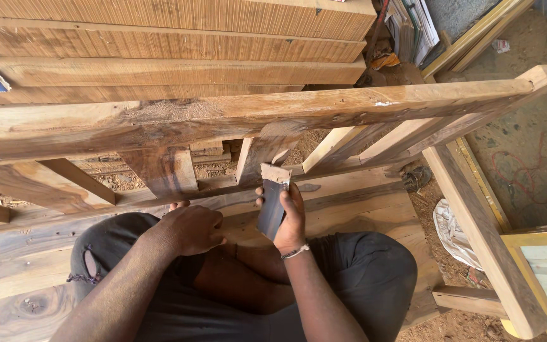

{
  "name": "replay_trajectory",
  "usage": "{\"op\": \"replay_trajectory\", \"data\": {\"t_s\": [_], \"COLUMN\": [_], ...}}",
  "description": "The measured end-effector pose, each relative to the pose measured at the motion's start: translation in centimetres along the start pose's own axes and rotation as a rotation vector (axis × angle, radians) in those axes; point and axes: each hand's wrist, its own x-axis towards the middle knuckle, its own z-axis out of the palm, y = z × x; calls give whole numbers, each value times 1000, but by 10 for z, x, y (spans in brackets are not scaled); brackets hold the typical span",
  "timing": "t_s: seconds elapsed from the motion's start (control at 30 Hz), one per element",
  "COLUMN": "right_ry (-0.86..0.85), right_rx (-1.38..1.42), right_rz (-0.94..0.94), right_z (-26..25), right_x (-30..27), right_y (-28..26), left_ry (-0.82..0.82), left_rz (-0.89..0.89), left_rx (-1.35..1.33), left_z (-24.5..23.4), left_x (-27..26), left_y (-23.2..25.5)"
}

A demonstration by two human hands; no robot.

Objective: The person sands the surface of a wooden headboard using a piece of sandpaper held by hand.

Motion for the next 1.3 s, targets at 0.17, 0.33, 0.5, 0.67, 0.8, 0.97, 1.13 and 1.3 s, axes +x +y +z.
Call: {"op": "replay_trajectory", "data": {"t_s": [0.17, 0.33, 0.5, 0.67, 0.8, 0.97, 1.13, 1.3], "right_ry": [56, 49, 83, 166, 113, 109, 109, 96], "right_rx": [-407, -795, -871, -628, -512, -587, -637, -696], "right_rz": [-185, -370, -512, -546, -575, -585, -529, -468], "right_z": [-18, -19, -15, -20, -29, -43, -54, -60], "right_x": [-9, -19, -24, 8, 27, 31, 33, 33], "right_y": [24, 37, 21, 11, 25, 41, 48, 46], "left_ry": [-2, 54, 69, 6, -33, -39, -48, -30], "left_rz": [19, 72, 101, 35, -4, 23, 39, 41], "left_rx": [-5, -87, -20, -72, -27, -66, -49, -12], "left_z": [-1, 8, 5, -7, -8, -3, -6, -9], "left_x": [-1, 4, -3, -7, -7, 1, 4, -1], "left_y": [-3, -9, -8, -4, 1, -3, -3, 1]}}
